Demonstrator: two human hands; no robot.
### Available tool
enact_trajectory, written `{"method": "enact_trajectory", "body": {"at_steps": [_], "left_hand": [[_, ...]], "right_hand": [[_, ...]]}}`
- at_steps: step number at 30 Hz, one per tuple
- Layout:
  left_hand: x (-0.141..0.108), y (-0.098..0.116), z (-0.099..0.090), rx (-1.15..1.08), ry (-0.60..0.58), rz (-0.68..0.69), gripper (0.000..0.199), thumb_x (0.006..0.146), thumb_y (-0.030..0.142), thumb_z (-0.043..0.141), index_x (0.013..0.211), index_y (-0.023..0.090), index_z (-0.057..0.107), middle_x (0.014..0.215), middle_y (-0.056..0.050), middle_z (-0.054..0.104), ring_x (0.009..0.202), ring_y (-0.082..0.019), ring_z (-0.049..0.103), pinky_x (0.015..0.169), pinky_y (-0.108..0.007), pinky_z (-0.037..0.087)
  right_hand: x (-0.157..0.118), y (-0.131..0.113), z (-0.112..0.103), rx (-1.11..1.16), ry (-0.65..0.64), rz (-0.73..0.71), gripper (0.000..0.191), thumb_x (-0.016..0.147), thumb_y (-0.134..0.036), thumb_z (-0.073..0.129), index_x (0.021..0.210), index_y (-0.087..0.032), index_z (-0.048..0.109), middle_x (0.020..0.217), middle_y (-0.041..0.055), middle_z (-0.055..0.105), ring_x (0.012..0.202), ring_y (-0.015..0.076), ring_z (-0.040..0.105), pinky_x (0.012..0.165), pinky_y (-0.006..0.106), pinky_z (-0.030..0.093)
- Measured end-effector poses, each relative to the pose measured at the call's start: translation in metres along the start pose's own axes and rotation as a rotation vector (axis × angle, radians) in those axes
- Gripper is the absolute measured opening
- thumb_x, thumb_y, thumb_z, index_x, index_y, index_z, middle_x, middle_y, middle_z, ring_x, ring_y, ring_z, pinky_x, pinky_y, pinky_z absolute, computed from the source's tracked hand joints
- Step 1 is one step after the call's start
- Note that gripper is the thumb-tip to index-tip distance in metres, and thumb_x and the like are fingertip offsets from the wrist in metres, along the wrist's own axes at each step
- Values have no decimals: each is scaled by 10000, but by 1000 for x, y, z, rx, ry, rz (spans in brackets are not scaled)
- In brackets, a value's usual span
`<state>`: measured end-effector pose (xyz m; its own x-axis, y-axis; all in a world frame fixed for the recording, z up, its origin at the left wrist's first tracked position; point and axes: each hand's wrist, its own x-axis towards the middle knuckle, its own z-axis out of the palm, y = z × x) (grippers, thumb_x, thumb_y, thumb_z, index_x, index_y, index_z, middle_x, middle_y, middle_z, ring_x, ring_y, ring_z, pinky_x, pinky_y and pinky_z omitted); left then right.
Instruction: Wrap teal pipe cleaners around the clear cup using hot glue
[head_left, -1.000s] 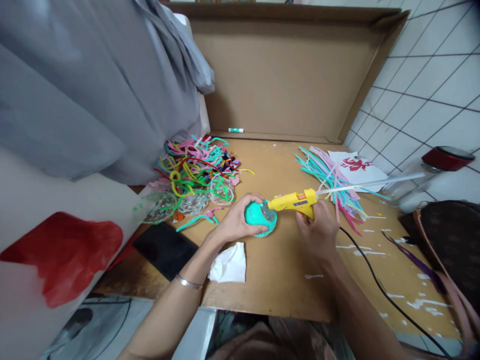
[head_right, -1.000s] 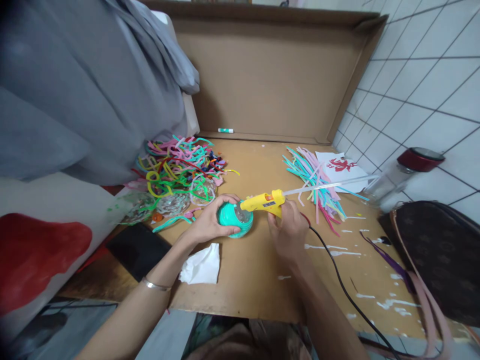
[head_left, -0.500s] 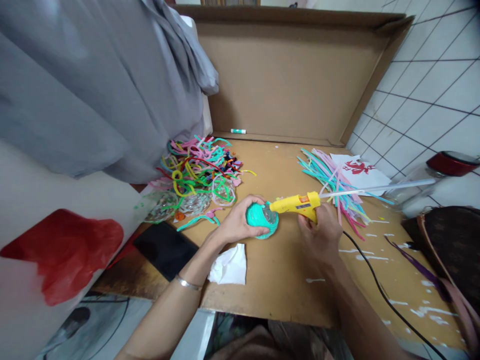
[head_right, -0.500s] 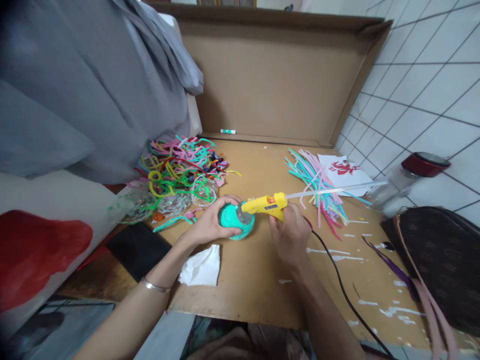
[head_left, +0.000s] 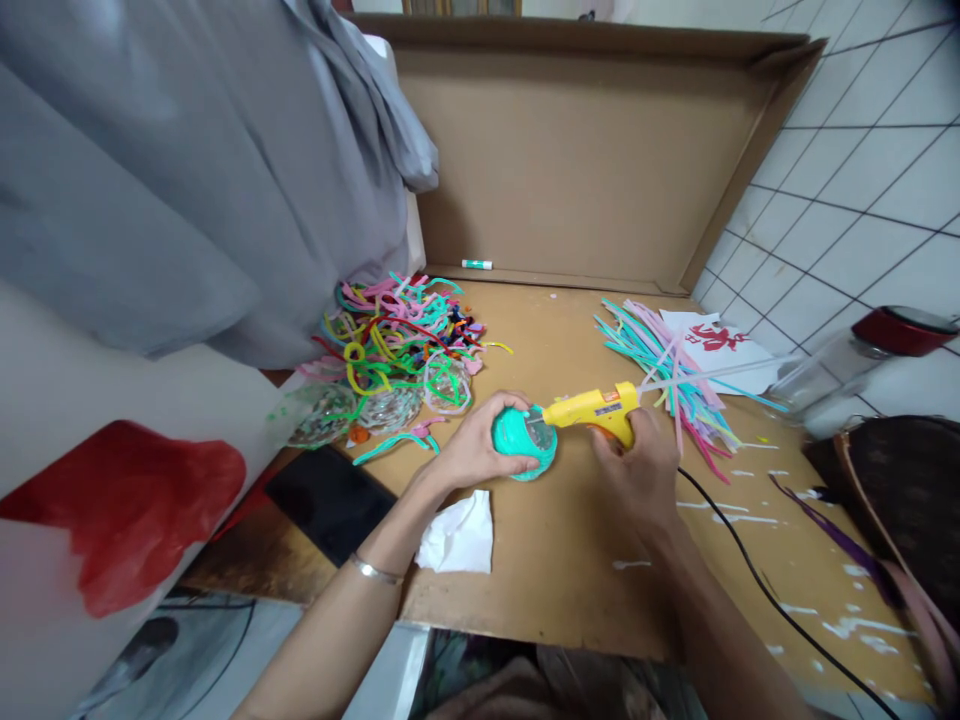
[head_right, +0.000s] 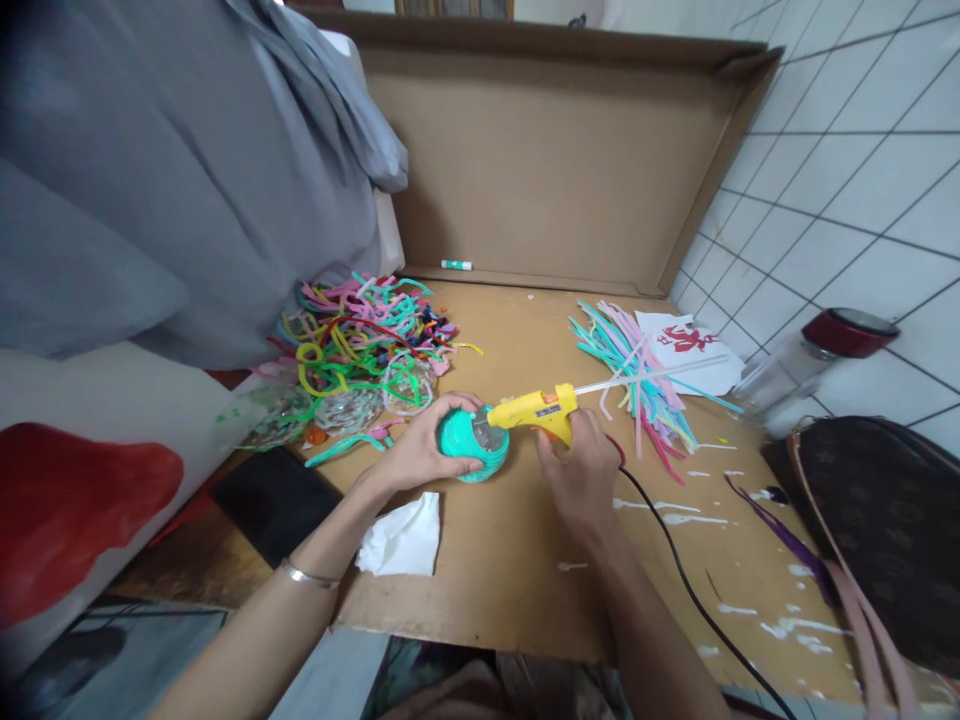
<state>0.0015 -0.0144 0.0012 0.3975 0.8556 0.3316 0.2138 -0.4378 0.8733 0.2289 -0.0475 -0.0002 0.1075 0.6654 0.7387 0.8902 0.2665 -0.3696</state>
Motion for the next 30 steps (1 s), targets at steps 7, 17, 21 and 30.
{"method": "enact_trajectory", "body": {"at_steps": [7,17,21,30], "left_hand": [[0,-1,-1,-3,5,-7,605,591,300,864,1086,210,528,1204,-77,611,1126,-259,589,990,-367,451],[0,-3,0,-12,5,2,599,596,306,872,1079,219,528,1203,-74,606,1121,-257,594,988,-383,459],[0,-4,0,-23,3,-8,623,581,296,881,1083,217,522,1202,-75,602,1122,-258,585,996,-390,454],[0,2,-1,-33,-8,-17,604,580,289,877,1065,212,525,1202,-79,598,1109,-251,585,980,-381,458]], "right_hand": [[10,5,-1,52,-95,284,379,742,-552,586,668,-258,360,639,-22,470,607,163,401,587,297,306],[7,13,7,12,-30,134,369,763,-490,602,665,-259,332,666,-25,433,632,165,405,585,296,319],[5,2,0,24,47,2,280,767,-347,641,726,-253,379,715,-17,468,667,171,456,603,299,371],[2,-3,-5,-36,101,-123,148,813,-247,607,836,-245,461,794,18,532,746,200,536,618,311,416]]}}
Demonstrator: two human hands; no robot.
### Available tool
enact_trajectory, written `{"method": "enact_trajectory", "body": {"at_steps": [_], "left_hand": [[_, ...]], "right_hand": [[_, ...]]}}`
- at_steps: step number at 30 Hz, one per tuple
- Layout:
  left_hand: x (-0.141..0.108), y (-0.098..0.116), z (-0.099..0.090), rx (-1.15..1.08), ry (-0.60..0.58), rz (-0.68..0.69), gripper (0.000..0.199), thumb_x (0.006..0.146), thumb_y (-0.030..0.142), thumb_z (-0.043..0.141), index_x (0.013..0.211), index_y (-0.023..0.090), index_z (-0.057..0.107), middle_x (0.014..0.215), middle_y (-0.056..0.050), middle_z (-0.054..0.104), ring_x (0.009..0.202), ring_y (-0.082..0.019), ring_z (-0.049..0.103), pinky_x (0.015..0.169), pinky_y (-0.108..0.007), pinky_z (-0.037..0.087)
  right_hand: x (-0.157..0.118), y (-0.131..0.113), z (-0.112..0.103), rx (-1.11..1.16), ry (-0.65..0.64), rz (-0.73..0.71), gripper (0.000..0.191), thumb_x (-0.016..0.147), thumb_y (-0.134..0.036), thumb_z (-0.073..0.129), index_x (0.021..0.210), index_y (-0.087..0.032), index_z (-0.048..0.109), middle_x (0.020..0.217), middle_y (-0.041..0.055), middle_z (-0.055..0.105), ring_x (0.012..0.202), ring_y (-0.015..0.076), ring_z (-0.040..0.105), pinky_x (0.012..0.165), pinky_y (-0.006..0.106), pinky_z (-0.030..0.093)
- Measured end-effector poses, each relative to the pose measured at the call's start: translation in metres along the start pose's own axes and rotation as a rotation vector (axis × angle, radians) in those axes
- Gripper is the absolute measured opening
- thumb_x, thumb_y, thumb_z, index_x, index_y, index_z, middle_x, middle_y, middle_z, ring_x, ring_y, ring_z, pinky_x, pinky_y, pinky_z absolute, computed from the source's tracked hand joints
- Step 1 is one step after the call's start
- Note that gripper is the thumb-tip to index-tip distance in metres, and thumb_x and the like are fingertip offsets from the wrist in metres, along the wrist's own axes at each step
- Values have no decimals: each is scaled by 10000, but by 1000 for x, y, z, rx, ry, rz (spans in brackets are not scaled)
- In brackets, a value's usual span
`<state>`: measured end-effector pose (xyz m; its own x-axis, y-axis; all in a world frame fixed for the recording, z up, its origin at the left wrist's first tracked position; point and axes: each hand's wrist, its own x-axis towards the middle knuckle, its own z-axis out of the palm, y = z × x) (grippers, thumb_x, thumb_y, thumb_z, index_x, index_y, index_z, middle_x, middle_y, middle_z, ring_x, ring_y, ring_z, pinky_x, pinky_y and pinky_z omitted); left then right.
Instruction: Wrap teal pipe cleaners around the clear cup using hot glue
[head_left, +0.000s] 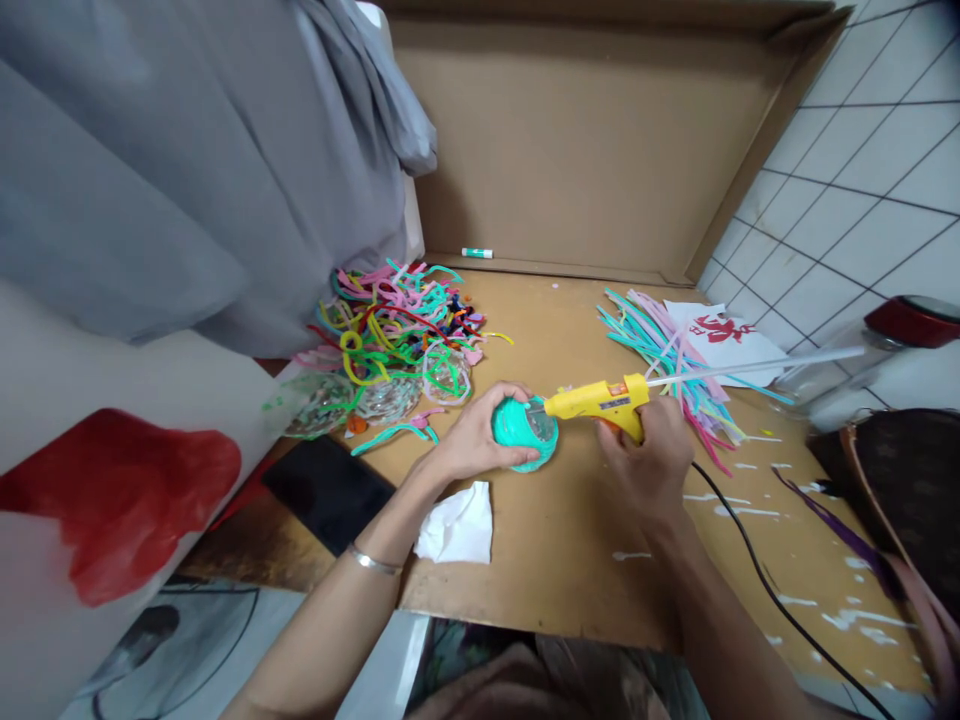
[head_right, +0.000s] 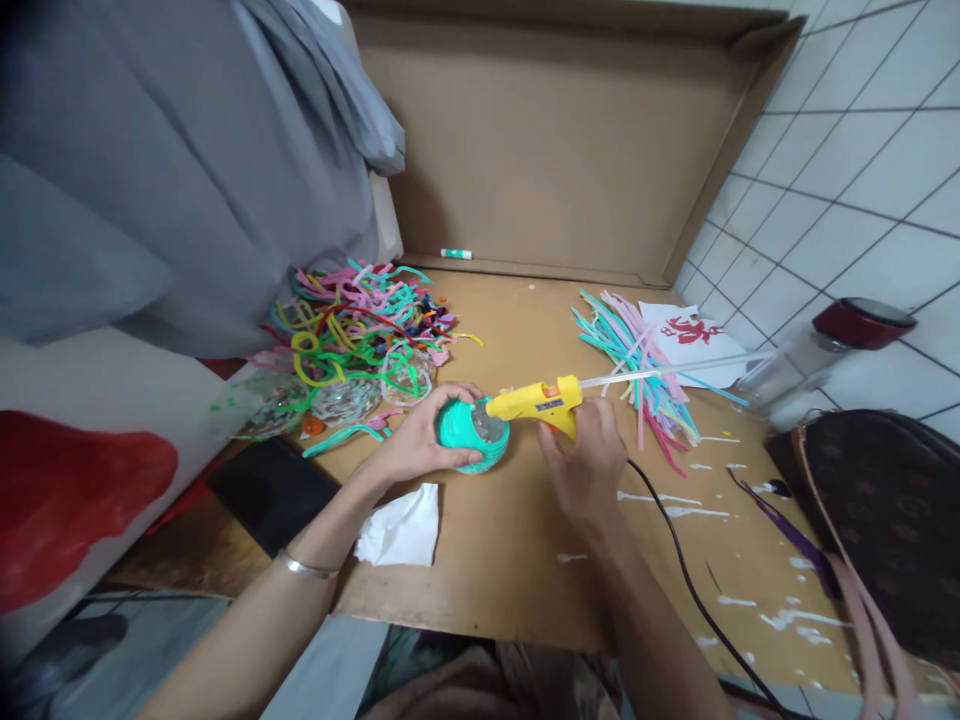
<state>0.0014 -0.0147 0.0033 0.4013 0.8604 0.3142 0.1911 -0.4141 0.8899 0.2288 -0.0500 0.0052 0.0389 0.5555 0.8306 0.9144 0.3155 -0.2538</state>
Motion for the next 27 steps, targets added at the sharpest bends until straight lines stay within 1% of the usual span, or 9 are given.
{"method": "enact_trajectory", "body": {"at_steps": [8,11,17,22,27], "left_hand": [[-1,-2,0,7,-7,0,601,590,291,869,1077,222,524,1218,-79,596,1131,-260,586,990,-395,462],[-1,0,0,3,-6,0,591,591,286,863,1071,220,524,1219,-82,602,1129,-259,590,989,-397,464],[0,5,-1,1,-10,1,580,592,288,858,1056,208,518,1221,-87,603,1128,-257,587,987,-391,459],[0,2,0,-6,-10,2,578,591,305,856,1051,214,520,1220,-86,604,1137,-261,582,988,-396,459],[-1,1,0,-36,-6,-3,583,590,309,864,1053,217,522,1239,-87,595,1161,-262,578,1007,-393,457]], "right_hand": [[0,-2,0,-20,-13,-45,129,821,-211,593,858,-242,473,805,29,559,781,213,553,653,321,442],[0,-2,-1,-21,-31,-38,120,821,-199,586,880,-239,490,815,33,566,791,217,552,670,327,448],[0,-2,-1,-42,-13,-78,133,823,-179,580,855,-244,468,799,28,565,781,212,555,660,317,450],[-1,-2,-1,-40,-18,-64,136,805,-178,578,891,-241,495,839,37,581,801,216,572,671,325,463],[-1,-2,-1,-47,-11,-42,147,792,-174,580,903,-239,508,840,39,579,792,216,571,665,326,469]]}}
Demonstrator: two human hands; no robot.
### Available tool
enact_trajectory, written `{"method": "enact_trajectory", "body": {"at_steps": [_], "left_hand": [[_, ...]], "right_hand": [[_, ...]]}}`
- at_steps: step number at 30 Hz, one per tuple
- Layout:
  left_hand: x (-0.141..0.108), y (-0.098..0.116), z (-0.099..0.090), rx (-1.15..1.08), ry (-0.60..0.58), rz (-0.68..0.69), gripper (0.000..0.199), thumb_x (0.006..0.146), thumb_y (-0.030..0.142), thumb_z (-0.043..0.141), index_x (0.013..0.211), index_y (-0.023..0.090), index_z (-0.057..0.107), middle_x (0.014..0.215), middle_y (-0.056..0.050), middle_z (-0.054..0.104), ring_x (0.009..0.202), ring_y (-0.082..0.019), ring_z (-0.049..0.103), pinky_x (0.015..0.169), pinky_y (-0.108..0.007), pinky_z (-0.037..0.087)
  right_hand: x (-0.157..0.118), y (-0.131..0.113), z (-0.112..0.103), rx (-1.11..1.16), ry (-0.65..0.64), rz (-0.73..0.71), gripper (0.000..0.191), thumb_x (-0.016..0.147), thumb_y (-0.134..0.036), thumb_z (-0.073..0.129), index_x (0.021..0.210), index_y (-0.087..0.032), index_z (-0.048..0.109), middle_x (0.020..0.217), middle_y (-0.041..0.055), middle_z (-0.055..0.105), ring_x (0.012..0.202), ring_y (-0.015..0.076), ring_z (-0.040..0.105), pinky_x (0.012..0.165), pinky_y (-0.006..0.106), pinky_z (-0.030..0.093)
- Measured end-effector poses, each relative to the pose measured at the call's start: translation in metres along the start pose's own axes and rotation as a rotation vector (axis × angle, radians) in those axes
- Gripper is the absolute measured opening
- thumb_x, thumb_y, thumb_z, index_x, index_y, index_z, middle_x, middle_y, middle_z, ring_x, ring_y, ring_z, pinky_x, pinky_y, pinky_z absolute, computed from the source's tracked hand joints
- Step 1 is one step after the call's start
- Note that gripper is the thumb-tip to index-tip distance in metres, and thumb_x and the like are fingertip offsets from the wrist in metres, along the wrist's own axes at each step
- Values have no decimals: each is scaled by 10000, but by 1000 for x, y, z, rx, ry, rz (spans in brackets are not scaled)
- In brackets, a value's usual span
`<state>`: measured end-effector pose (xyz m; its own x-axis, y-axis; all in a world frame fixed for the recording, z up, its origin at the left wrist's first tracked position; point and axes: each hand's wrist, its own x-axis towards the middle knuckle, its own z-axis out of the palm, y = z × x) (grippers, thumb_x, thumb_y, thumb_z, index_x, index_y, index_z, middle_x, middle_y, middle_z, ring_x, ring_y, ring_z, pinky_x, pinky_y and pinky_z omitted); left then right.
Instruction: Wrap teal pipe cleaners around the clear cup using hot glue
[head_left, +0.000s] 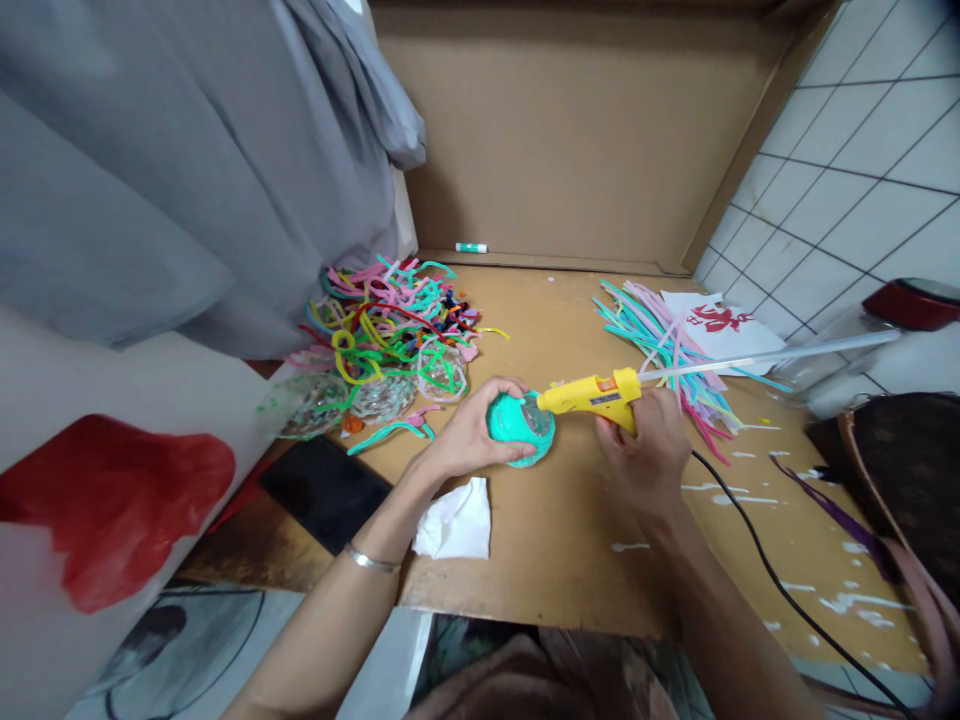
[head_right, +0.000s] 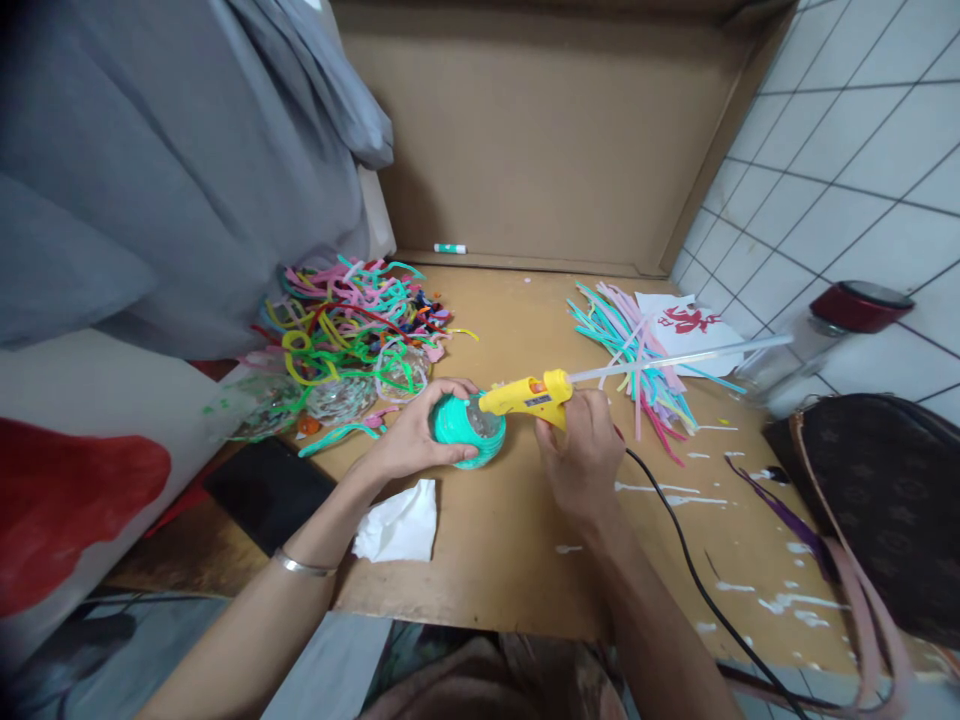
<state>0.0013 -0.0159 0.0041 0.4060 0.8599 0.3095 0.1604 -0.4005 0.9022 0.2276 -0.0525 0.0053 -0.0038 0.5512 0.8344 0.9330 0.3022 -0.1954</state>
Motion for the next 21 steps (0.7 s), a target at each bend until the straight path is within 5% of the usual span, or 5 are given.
{"method": "enact_trajectory", "body": {"at_steps": [21], "left_hand": [[0,1,0,-10,-4,9,592,592,299,863,1060,211,512,1235,-88,592,1157,-257,567,1001,-375,440]], "right_hand": [[4,1,-1,81,25,93,240,794,-248,636,760,-254,398,757,-1,509,704,185,505,590,306,391]]}}
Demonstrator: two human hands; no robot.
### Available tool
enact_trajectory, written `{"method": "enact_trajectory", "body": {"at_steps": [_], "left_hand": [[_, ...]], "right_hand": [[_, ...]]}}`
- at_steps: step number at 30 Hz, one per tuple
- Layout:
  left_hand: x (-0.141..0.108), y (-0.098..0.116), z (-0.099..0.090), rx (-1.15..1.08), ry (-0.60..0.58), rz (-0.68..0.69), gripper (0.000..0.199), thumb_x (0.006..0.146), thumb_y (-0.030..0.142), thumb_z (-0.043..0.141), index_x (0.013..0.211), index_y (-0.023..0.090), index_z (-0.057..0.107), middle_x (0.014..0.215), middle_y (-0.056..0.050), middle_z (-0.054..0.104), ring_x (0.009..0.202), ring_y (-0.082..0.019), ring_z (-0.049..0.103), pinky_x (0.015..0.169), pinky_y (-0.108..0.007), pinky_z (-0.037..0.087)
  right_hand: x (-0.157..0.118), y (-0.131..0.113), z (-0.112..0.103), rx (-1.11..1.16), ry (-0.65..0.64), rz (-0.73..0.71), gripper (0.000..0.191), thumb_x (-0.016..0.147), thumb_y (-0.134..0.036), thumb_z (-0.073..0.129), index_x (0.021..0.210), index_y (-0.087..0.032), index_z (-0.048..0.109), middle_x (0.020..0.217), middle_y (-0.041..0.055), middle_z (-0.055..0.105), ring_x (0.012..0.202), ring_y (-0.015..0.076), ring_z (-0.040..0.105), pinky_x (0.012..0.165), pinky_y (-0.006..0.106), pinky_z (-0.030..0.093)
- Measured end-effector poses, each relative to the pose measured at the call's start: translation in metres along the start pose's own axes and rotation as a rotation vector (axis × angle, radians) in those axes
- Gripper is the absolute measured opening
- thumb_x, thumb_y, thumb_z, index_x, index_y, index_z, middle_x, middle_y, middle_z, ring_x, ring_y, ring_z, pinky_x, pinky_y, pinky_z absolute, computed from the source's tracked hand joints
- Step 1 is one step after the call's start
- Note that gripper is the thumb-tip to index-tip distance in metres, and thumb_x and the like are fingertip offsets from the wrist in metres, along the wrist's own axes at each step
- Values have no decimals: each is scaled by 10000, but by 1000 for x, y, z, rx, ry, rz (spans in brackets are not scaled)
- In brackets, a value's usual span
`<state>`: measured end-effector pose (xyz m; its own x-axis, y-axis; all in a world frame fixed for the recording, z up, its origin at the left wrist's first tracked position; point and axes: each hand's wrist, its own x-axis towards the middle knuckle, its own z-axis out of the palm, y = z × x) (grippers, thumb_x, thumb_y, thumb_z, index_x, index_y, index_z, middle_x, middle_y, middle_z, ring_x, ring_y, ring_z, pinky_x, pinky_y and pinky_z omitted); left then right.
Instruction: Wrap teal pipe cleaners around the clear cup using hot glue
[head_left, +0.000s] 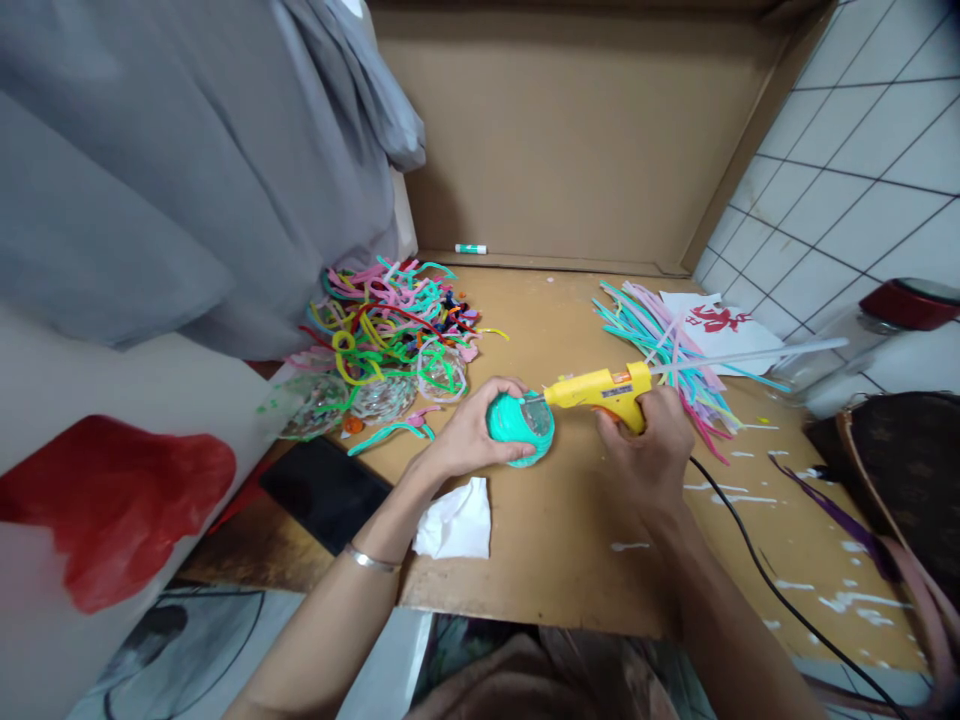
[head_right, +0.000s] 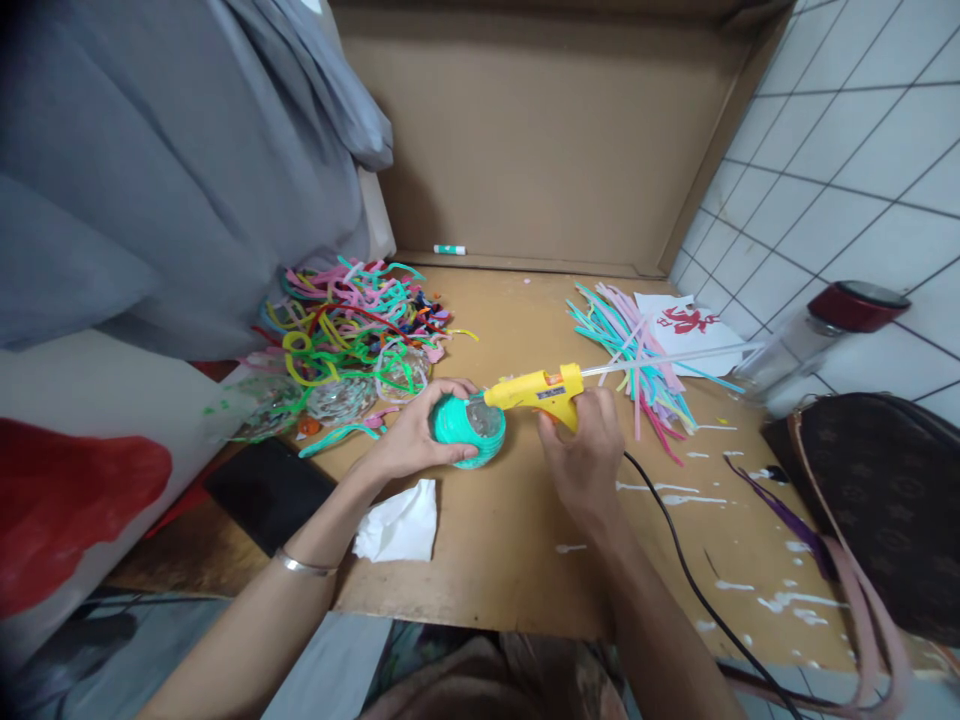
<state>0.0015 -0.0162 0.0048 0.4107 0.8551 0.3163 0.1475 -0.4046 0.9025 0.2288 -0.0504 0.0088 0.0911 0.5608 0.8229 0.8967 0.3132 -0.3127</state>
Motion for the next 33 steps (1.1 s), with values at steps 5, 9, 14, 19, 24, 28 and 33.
{"method": "enact_trajectory", "body": {"at_steps": [5,9,14,19,24,28,33], "left_hand": [[0,-5,0,17,1,21,596,594,299,864,1066,213,509,1226,-85,592,1143,-257,571,990,-373,441],[1,-8,-1,41,-7,31,600,591,287,865,1065,212,505,1215,-76,598,1108,-245,579,968,-363,447],[1,-7,0,26,-11,27,597,598,271,867,1072,216,509,1218,-73,600,1113,-242,581,971,-361,446],[1,-3,0,24,-7,18,592,588,273,871,1059,217,518,1224,-75,596,1126,-254,578,987,-371,443],[0,-2,-1,36,-11,6,586,594,274,864,1061,216,514,1217,-77,594,1112,-247,579,973,-367,450],[0,-3,0,29,-4,24,585,592,266,864,1061,219,517,1218,-72,597,1113,-243,581,974,-363,445],[1,-2,0,23,-2,24,581,592,273,860,1056,214,515,1208,-76,608,1112,-248,586,975,-370,448]], "right_hand": [[-1,2,0,12,-20,-26,215,805,-247,620,781,-251,407,770,3,510,721,186,502,603,305,388],[-3,1,2,-1,-47,-45,165,814,-239,599,809,-247,434,786,14,528,754,202,521,639,320,409],[-4,0,3,-45,-54,-49,141,817,-231,578,809,-250,439,781,19,534,767,211,529,647,325,419],[-3,-1,2,-69,-28,-64,141,803,-204,575,805,-247,441,789,22,544,761,203,537,633,313,424],[-3,-1,2,-68,-35,-68,122,813,-216,574,831,-246,457,815,31,569,787,210,556,658,322,448],[-3,-1,1,-53,-37,-90,114,827,-207,573,855,-239,468,830,36,572,786,211,559,661,325,452],[-2,-1,-1,-13,-29,-77,145,835,-217,592,823,-242,450,809,21,560,763,198,554,624,308,428]]}}
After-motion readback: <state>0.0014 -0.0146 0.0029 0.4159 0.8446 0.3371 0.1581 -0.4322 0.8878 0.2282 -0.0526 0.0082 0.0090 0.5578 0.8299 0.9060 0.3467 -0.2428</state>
